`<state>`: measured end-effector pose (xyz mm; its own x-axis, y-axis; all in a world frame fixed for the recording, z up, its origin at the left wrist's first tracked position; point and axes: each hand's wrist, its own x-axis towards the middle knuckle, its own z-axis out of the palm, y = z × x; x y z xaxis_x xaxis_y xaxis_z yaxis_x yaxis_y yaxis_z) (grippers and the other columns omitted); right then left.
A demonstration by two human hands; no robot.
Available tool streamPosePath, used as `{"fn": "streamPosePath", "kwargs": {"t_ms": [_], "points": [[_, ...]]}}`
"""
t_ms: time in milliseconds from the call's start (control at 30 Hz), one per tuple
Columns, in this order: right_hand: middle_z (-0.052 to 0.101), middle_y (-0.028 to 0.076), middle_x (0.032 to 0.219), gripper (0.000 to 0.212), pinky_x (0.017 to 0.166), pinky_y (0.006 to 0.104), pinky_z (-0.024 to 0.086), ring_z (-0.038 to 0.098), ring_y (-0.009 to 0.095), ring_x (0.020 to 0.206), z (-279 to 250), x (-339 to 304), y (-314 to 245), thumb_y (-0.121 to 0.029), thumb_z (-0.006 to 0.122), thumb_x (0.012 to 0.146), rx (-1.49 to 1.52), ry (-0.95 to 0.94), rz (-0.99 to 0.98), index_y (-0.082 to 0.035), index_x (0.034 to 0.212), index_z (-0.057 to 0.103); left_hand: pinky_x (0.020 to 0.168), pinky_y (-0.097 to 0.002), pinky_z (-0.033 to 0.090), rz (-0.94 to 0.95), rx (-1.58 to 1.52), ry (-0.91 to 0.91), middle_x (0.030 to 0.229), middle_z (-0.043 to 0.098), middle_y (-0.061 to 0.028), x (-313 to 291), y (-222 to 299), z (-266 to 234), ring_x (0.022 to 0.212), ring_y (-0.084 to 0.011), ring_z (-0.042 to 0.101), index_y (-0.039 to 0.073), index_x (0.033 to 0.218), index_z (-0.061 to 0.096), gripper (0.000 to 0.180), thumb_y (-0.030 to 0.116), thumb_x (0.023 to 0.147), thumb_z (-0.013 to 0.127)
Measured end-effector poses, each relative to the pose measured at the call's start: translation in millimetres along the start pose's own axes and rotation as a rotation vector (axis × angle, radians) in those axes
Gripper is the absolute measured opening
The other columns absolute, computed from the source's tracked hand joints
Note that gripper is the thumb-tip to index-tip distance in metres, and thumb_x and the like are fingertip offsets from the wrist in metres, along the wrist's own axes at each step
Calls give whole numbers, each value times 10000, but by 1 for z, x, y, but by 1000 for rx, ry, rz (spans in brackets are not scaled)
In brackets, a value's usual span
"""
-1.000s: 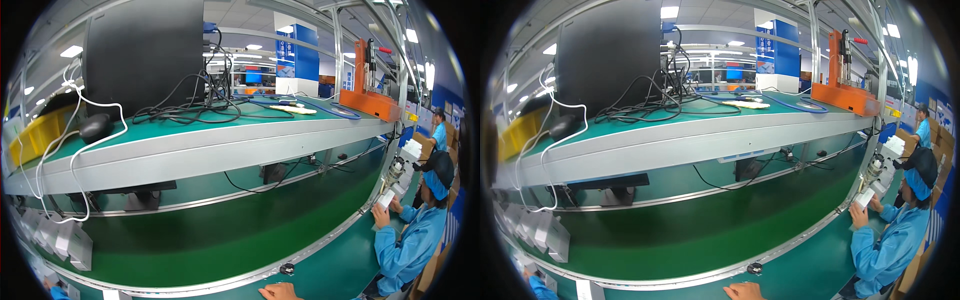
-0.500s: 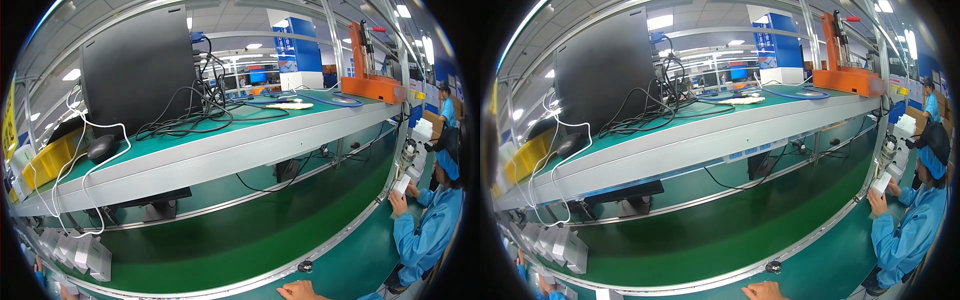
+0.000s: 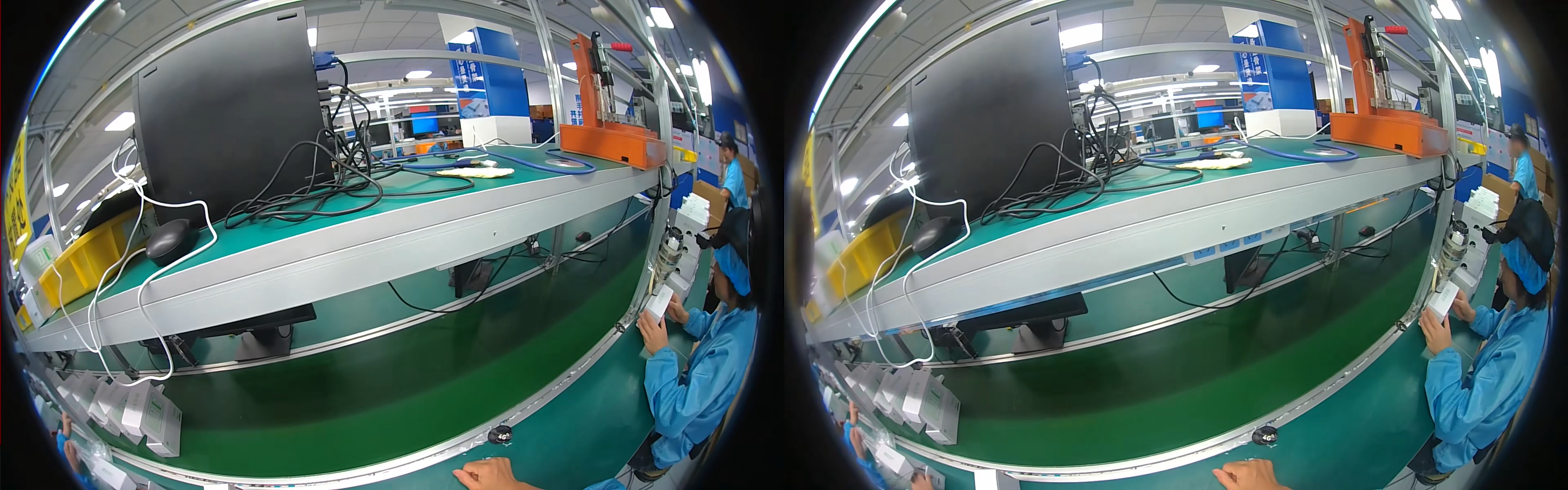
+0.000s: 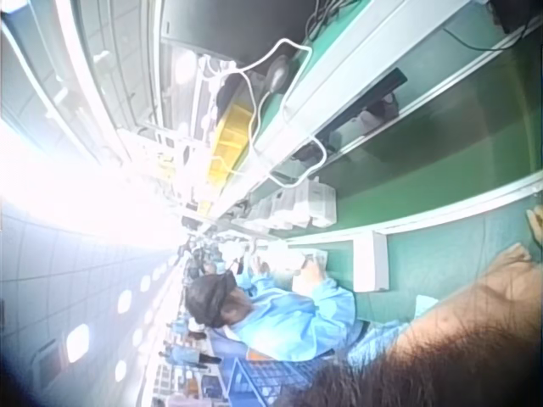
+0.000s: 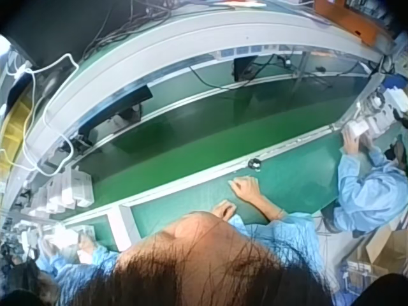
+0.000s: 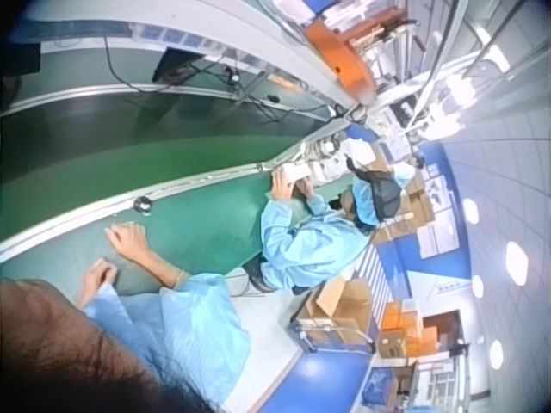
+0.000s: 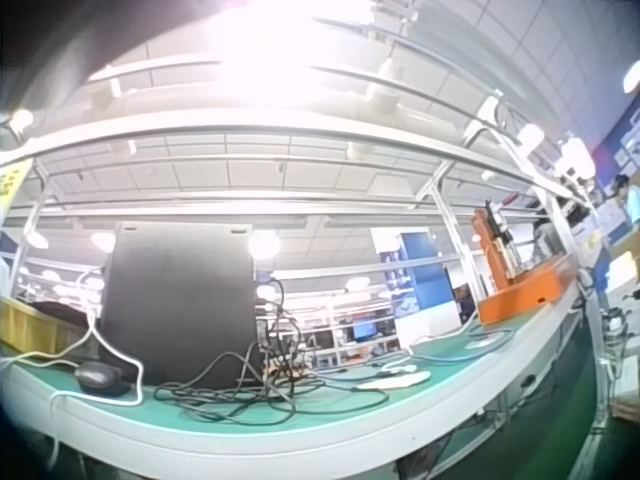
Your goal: Packing and inspecting white product boxes on an electronics assembly line.
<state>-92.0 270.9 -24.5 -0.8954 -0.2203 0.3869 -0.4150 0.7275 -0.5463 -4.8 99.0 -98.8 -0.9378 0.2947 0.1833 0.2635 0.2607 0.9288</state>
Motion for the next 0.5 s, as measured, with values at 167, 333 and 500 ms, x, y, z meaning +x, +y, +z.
{"fn": "streamPosePath", "kwargs": {"t_ms": [167,333,500], "points": [[637,160,671,410,578,546,464,631,423,639,1,-1,1,-384,676,934,1,-9,11,-97,651,601,654,-368,448,2,3,-1,827,559,-115,0,-1,1,714,-247,525,41,1033,688,100,117,971,665],[634,161,668,409,573,541,470,634,422,642,-3,1,-2,-374,683,931,23,-27,2,-93,647,593,638,-349,444,2,4,-2,803,551,-97,0,-3,1,686,-218,519,52,1034,692,94,117,970,671],[632,163,663,407,572,536,475,636,422,642,-2,2,0,-363,687,929,4,-5,-2,-90,644,587,622,-329,441,12,8,-13,778,544,-80,3,-4,0,659,-189,513,63,1035,697,88,117,969,677]]}}
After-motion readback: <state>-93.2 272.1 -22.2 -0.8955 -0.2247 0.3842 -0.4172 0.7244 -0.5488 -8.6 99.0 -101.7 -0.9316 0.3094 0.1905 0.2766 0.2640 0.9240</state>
